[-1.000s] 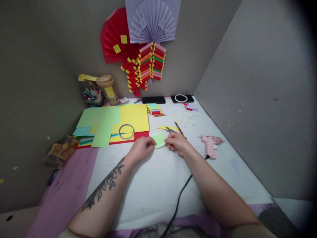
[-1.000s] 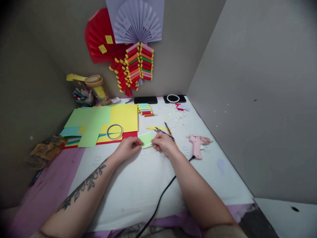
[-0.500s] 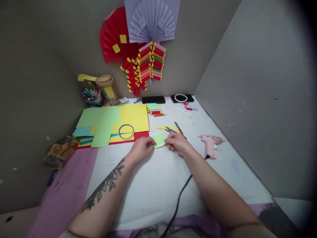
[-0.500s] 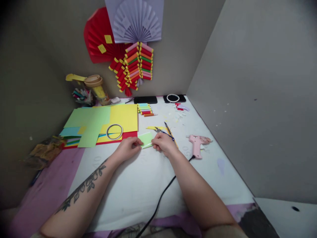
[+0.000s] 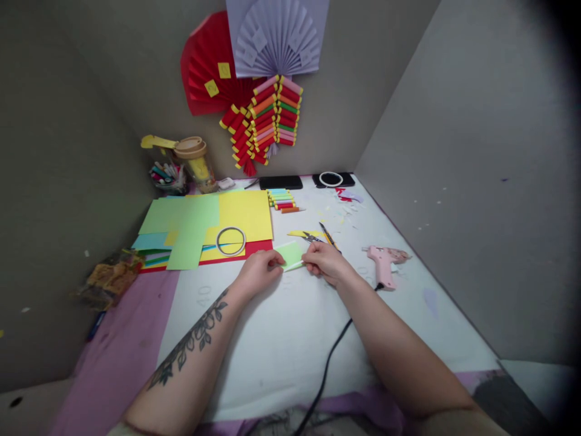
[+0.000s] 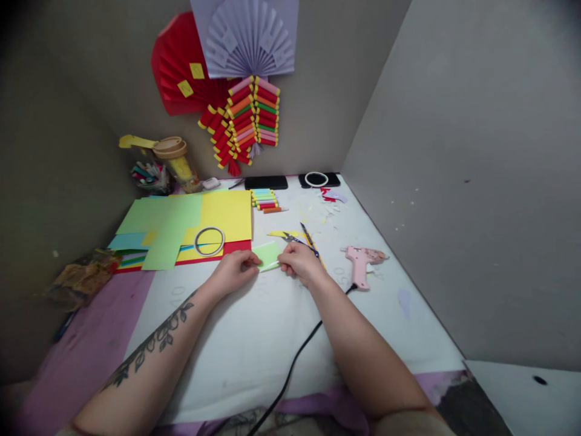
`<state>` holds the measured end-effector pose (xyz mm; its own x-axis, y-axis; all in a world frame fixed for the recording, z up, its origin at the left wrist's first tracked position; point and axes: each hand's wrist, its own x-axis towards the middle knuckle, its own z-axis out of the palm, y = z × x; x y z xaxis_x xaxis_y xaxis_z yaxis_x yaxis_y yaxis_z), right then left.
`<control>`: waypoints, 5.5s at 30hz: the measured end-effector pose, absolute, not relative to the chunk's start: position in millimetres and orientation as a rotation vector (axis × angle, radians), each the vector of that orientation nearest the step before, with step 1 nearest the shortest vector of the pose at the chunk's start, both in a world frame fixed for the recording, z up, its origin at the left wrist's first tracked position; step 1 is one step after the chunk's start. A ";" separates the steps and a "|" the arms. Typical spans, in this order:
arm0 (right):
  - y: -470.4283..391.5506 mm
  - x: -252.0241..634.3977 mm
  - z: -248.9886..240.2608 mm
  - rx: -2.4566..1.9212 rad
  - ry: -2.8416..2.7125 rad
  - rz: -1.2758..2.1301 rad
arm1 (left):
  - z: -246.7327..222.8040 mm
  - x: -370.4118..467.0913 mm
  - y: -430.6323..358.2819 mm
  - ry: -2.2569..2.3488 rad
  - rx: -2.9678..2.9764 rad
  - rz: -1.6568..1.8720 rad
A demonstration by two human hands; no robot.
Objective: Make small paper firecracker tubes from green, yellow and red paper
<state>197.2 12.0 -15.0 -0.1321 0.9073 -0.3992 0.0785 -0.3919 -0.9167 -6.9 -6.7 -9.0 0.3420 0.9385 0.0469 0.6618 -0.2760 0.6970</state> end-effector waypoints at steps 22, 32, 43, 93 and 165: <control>8.5 201.3 -13.8 -1.700 -1.525 1.155 | -7.7 2.6 -9.8 1.479 2.077 0.596; 9.5 199.6 -11.5 -1.785 -1.848 0.701 | -11.5 2.4 -8.8 1.376 2.147 0.608; 10.1 210.2 -6.1 -1.749 -1.644 0.932 | -10.6 2.7 -8.0 1.353 2.159 0.602; 12.7 195.7 -14.7 -1.480 -1.183 1.568 | -8.1 -6.0 -4.8 1.327 2.092 0.584; 8.3 193.7 -17.2 -1.755 -2.039 0.566 | -3.8 2.2 -22.3 1.362 2.508 0.389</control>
<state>193.7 8.3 -17.2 -0.1395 0.9897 0.0309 0.8322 0.1341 -0.5379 2.2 -22.3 -3.8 0.5245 0.8444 0.1095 0.7746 -0.5266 0.3503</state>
